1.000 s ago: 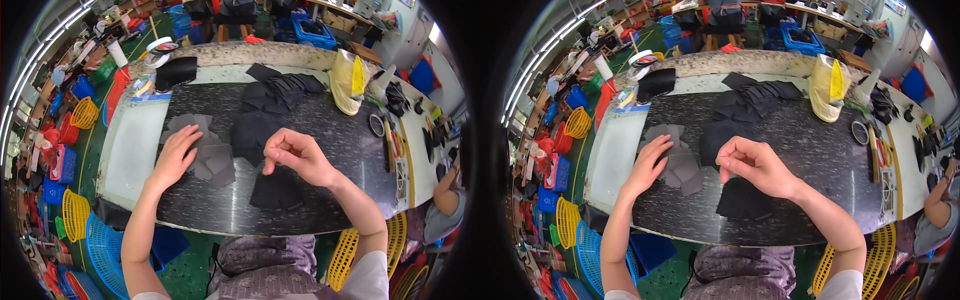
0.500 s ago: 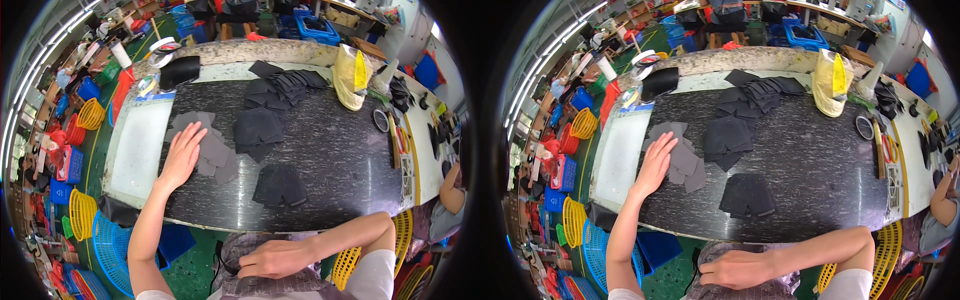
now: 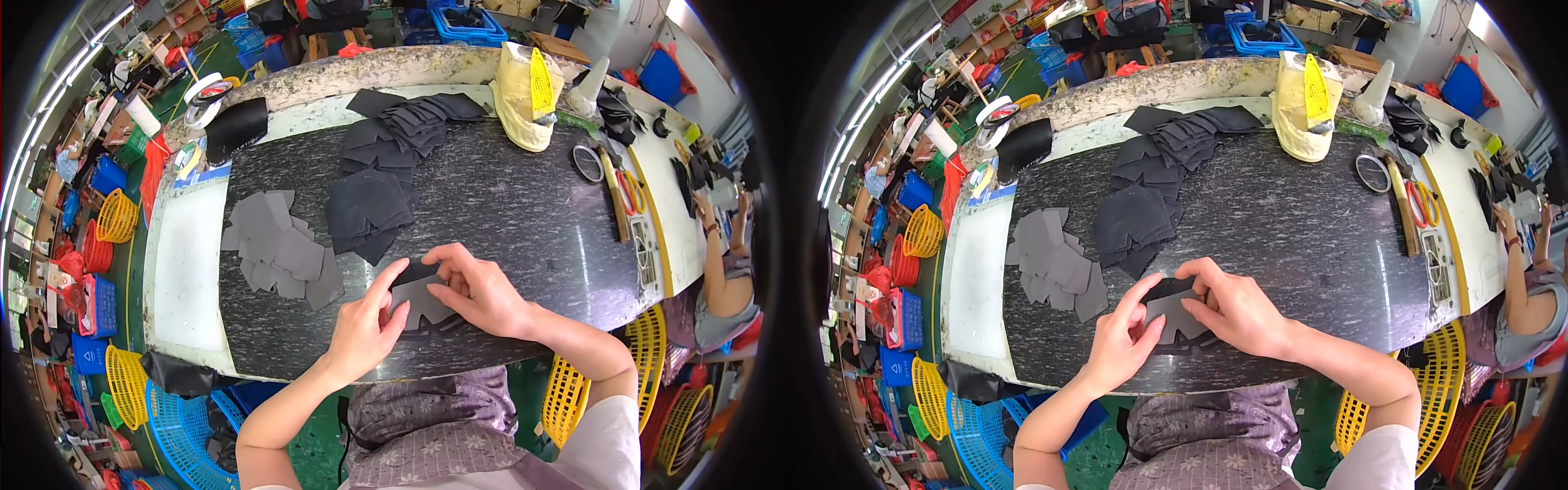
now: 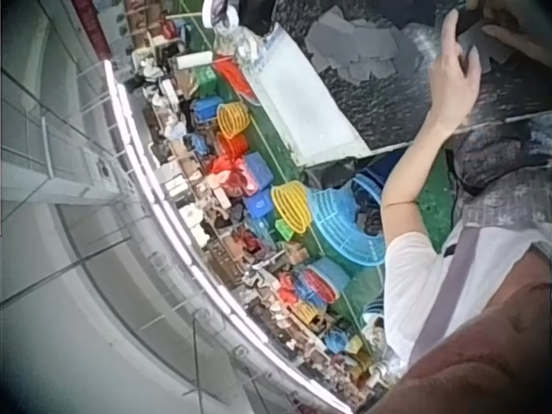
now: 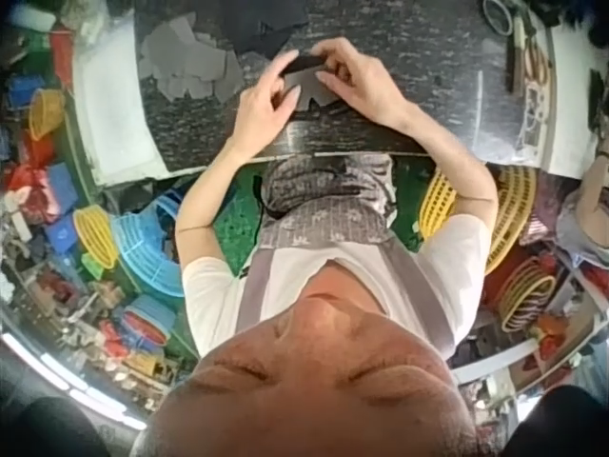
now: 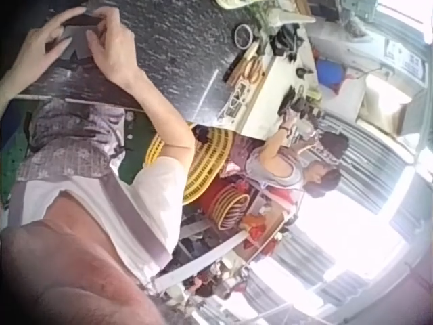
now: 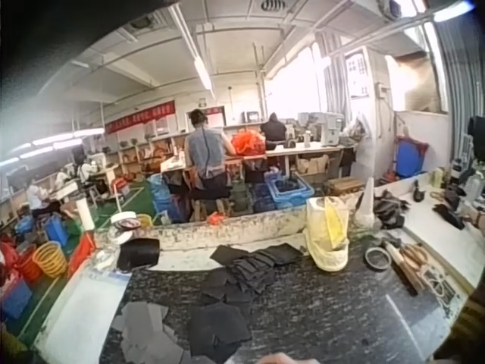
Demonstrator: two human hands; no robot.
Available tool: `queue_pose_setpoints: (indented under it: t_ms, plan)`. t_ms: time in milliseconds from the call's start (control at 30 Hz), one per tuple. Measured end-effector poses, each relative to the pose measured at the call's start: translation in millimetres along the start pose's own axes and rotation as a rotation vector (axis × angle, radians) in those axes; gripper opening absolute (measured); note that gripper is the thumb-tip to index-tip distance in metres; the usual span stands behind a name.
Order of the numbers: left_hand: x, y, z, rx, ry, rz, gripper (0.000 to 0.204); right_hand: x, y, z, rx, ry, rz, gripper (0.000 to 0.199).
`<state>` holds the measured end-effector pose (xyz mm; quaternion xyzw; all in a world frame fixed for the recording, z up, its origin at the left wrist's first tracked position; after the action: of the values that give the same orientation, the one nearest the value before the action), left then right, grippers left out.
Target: Sorting and inspecting black fabric shoe components at a workbench in a shoe manufacturing facility.
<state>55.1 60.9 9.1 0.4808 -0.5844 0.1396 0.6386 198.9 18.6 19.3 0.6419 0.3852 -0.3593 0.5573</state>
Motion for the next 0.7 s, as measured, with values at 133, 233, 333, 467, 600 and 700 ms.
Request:
queue_pose_setpoints:
  t_ms: [133,233,333,467,600,700]
  plan:
    - [-12.4,-8.6,-3.6,-0.05,0.081,0.011,0.059,9.7,-6.6,0.9,0.023,0.026,0.118,0.033]
    - [-6.7,-12.0,-6.4,-0.032,-0.025,-0.136,0.053,-1.8,-6.4,4.1,0.093,0.224,0.219,0.03]
    - [15.5,-12.9,-0.4,0.096,-0.393,-0.569,0.045,-12.3,1.0,-4.9,0.148,0.329,0.605,0.028]
    - [13.6,1.6,-6.0,0.156,-0.314,-0.725,0.042,-14.2,-2.9,-6.5,0.028,0.37,0.604,0.052]
    - [-1.3,19.8,-2.9,0.142,-0.198,-0.484,0.044,10.7,-1.9,1.9,-0.1,-0.113,0.104,0.055]
    - [-0.6,43.6,-1.4,0.186,-0.264,-0.472,0.039,15.3,91.1,5.9,0.264,-0.143,-0.002,0.059]
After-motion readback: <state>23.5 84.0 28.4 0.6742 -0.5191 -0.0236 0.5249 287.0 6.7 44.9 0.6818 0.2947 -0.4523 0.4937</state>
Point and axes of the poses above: each hand's wrist, its own z-axis away from the middle knuckle, its own y-axis out of the back of the hand, x = y × z, the point moved 9 cm from there along -z, towards the middle knuckle, and after that the axes turned 5 degrees about x, right-handed, at the moved point
